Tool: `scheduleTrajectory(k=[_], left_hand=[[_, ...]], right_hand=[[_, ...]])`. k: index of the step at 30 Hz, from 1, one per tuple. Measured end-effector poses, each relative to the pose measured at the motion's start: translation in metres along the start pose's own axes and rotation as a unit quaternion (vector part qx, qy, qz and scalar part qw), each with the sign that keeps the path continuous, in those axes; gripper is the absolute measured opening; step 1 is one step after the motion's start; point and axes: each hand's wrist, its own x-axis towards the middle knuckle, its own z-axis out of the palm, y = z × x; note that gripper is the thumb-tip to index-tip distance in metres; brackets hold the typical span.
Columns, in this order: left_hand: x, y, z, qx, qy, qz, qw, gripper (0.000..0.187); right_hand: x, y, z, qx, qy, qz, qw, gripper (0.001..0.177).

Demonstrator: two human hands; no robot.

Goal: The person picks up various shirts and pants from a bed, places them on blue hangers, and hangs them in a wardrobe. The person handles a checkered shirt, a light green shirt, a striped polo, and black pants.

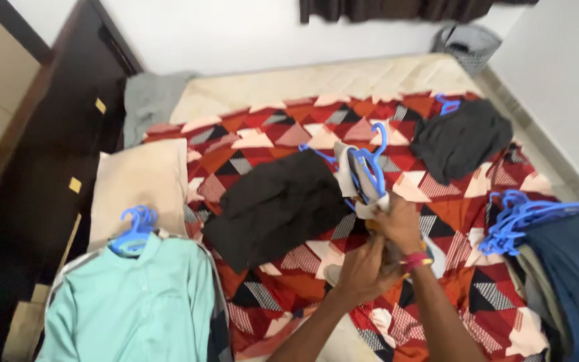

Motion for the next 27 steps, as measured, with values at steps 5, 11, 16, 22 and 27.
scheduleTrajectory(k=[5,11,16,22,27], left_hand=[[0.039,0.028,-0.075,-0.002,0.112,-0.022,0.993,0.043],[0.114,0.056,-0.182,0.176,0.225,0.076,0.955,0.035],[0.145,0.118,-0.244,0.277,0.279,0.272,0.878,0.044],[0.148,0.169,-0.275,0.249,0.132,0.212,0.936,0.020],[0.152,0.188,-0.276,0.244,0.162,0.233,0.927,0.019]], right_hand=[[0.012,-0.069,-0.119,-0.197,-0.018,-0.014,0.980,0.041],[0.000,-0.171,-0.257,-0.083,-0.055,-0.030,0.995,0.041],[-0.020,-0.218,-0.319,-0.024,-0.007,-0.131,0.991,0.040],[-0.027,-0.249,-0.335,-0.044,0.089,-0.104,0.990,0.039],[-0.024,-0.249,-0.327,-0.085,0.170,-0.037,0.981,0.037]])
